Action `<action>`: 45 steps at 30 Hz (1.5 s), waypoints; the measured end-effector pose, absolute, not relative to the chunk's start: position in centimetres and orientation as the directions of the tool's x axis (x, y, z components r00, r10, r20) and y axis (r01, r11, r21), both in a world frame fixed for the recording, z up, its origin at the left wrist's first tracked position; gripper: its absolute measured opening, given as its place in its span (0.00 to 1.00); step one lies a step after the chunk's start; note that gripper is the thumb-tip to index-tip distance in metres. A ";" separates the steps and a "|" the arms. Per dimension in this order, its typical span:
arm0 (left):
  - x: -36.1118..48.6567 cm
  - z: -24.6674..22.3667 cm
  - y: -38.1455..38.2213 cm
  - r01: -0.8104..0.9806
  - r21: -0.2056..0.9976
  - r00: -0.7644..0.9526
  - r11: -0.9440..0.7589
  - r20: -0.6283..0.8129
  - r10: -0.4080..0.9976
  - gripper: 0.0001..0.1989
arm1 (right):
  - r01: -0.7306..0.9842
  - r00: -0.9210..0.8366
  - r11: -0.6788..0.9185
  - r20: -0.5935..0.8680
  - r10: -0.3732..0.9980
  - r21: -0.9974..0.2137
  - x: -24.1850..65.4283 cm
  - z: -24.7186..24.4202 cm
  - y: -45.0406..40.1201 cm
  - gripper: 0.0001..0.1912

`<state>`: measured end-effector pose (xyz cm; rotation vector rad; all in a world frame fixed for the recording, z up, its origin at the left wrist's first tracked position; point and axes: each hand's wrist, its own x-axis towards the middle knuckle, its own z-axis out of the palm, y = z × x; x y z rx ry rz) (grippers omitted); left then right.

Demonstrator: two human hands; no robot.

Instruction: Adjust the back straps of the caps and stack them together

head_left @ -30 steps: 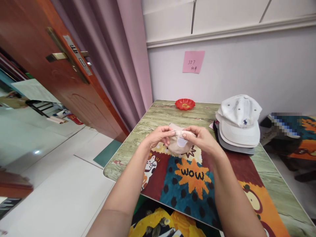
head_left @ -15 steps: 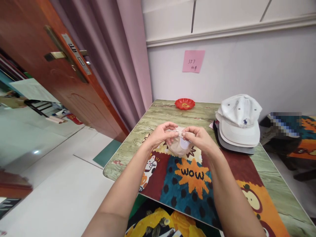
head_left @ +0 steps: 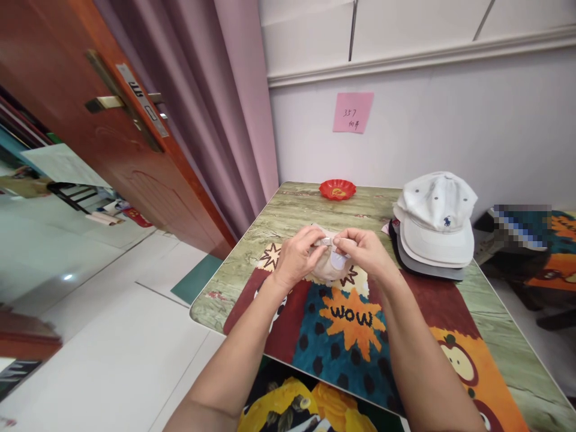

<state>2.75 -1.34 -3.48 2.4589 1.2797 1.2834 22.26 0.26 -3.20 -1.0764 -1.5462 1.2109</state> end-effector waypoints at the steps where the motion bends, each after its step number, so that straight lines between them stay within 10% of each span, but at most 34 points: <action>1: 2.7 -3.5 -1.4 0.641 0.409 0.307 -0.650 0.639 0.705 0.09 | 0.115 -0.245 0.154 0.122 0.962 -0.981 22.3 -3.2 0.3 0.12; 39: 2.8 -4.3 -1.3 0.529 0.542 0.221 -0.653 0.655 0.722 0.08 | 0.109 -0.298 0.179 0.140 0.944 -0.978 22.4 -2.8 0.0 0.14; 45: 2.2 -4.5 -1.1 0.462 0.719 0.158 -0.520 0.510 0.846 0.11 | 0.074 -0.324 0.079 0.052 0.945 -0.994 23.9 -1.6 -0.3 0.22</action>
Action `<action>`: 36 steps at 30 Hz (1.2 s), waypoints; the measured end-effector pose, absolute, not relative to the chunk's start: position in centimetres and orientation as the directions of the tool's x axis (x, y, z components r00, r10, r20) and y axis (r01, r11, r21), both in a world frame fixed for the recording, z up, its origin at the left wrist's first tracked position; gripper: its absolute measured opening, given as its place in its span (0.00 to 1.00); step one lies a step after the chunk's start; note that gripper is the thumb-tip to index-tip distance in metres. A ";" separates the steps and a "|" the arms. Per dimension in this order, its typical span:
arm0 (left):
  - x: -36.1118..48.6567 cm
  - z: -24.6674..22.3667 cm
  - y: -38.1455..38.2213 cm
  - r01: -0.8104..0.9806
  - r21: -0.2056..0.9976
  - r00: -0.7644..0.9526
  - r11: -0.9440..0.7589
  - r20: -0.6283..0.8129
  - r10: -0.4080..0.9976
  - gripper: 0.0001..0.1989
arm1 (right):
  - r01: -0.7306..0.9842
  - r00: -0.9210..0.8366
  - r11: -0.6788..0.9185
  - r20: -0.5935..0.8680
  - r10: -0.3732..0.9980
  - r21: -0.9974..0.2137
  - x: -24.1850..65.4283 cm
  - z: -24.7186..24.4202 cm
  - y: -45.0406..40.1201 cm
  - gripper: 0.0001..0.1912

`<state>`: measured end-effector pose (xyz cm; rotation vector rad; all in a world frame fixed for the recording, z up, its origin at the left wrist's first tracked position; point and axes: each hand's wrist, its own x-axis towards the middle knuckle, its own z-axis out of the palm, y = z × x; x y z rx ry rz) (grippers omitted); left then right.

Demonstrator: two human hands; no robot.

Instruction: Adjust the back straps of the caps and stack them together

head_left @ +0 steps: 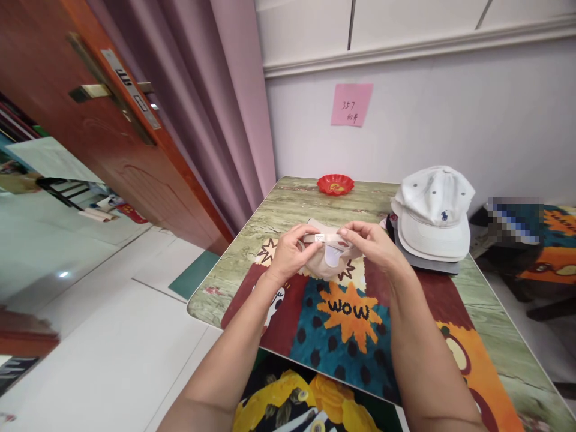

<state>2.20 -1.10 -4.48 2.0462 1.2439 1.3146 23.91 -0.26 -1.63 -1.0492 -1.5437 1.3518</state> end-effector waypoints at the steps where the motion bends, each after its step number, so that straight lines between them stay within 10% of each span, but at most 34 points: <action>1: 2.1 -4.5 -1.0 0.428 0.760 0.158 -0.489 0.469 0.869 0.12 | 0.085 -0.330 0.073 0.041 0.943 -0.994 24.2 -1.5 -0.3 0.22; 8: 1.6 -4.6 -0.1 0.247 0.905 0.232 -0.346 0.291 0.928 0.20 | 0.073 -0.349 0.092 0.061 0.935 -0.993 24.0 -2.4 0.2 0.21; 36: 1.9 -4.5 -0.4 0.324 0.793 0.250 -0.517 0.455 0.855 0.09 | 0.092 -0.320 0.179 0.141 0.937 -0.980 22.1 -3.3 0.2 0.16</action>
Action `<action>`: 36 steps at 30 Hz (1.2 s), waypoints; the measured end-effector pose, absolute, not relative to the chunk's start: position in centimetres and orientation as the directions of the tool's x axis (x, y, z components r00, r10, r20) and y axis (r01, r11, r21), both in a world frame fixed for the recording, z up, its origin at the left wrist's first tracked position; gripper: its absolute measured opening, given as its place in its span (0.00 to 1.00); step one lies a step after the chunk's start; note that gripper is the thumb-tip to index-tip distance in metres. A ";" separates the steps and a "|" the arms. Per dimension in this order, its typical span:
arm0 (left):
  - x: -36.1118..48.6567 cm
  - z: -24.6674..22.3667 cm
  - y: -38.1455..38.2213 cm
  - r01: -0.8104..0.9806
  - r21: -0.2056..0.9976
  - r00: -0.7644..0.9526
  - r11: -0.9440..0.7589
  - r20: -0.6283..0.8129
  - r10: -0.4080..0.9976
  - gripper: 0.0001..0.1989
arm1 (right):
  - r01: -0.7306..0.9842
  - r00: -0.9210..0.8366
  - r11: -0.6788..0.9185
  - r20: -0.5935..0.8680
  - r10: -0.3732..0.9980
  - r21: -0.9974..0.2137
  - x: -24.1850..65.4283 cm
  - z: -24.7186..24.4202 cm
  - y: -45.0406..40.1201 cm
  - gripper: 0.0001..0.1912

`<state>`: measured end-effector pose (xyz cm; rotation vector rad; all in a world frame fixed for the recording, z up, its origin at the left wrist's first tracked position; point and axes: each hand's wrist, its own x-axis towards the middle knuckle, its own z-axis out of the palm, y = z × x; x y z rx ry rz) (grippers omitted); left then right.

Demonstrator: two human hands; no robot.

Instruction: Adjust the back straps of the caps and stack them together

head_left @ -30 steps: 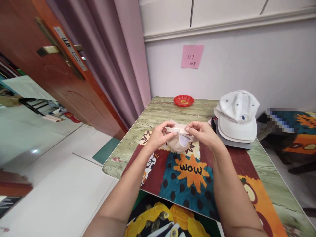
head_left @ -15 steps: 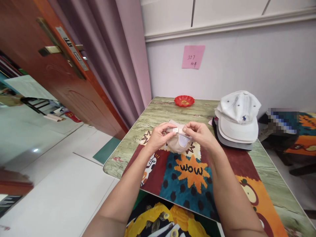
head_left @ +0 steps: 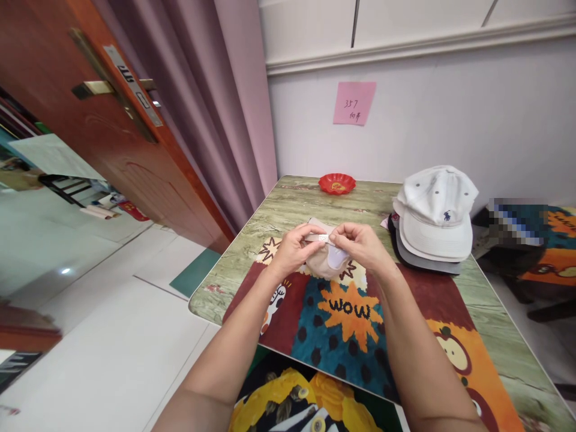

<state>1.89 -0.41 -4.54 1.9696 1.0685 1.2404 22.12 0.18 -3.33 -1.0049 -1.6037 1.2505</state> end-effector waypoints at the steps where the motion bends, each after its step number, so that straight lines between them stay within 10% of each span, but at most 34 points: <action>1: 1.9 -4.6 -0.4 0.306 0.811 0.245 -0.499 0.440 0.864 0.10 | 0.092 -0.322 0.183 0.144 0.936 -0.979 22.1 -3.4 0.2 0.16; 13: 0.7 -2.5 0.5 0.168 0.983 0.392 0.073 -0.134 0.910 0.23 | 0.150 -0.309 0.222 0.167 0.936 -0.963 22.1 -3.7 0.5 0.17; 36: -0.7 -3.7 0.7 0.044 0.999 0.437 0.006 -0.025 0.899 0.15 | 0.132 -0.421 0.208 0.135 0.897 -0.969 25.1 -2.8 0.7 0.19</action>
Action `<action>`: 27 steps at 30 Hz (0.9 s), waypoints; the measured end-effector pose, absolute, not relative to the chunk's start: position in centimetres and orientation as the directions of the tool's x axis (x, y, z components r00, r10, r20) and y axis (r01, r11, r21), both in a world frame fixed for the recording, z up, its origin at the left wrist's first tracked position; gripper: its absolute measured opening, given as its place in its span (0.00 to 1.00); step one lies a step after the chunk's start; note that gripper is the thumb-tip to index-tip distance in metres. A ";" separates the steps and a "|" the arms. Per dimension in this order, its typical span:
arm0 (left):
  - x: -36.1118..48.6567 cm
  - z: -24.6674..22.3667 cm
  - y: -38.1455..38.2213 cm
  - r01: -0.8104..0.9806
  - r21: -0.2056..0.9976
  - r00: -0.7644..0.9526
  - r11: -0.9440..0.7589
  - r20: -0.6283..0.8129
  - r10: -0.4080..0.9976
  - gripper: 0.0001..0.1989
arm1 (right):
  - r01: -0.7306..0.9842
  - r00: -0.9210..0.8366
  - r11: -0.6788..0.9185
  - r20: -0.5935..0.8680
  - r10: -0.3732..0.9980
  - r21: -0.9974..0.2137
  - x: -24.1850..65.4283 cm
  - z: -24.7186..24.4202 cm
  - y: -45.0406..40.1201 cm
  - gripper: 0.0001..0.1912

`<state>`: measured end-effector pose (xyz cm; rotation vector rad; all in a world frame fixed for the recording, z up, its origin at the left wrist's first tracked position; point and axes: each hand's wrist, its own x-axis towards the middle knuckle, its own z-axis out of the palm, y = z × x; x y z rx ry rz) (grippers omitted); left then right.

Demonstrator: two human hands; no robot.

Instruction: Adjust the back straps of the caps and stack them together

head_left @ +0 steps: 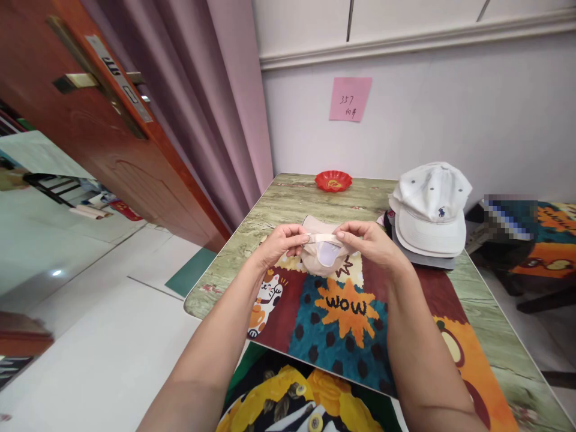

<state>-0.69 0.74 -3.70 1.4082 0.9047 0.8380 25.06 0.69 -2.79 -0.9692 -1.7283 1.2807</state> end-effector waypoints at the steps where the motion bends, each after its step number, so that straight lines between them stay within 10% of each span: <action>1: -0.8 -3.8 0.7 0.061 0.998 0.425 0.003 -0.029 0.905 0.15 | 0.144 -0.403 0.221 0.147 0.903 -0.964 25.6 -2.9 0.8 0.19; 8: -3.5 -5.0 1.1 0.360 0.924 0.163 -0.131 0.075 0.984 0.16 | 0.600 -0.171 0.203 0.124 0.977 -0.774 30.8 -6.6 3.4 0.16; 15: -2.7 -6.8 1.5 0.638 0.658 0.361 -0.400 0.203 0.910 0.31 | 0.795 -0.373 0.320 0.000 0.928 -0.515 29.5 -9.9 4.8 0.25; 20: -1.6 -5.8 2.0 0.569 0.708 0.376 -0.419 0.229 0.898 0.08 | 0.666 -0.425 0.391 0.108 0.899 -0.635 29.2 -9.5 4.9 0.12; 27: -2.2 -3.2 1.4 -0.041 0.983 0.179 -0.179 0.183 0.967 0.11 | 0.113 -0.218 0.370 0.340 0.915 -0.922 28.4 -6.4 3.5 0.14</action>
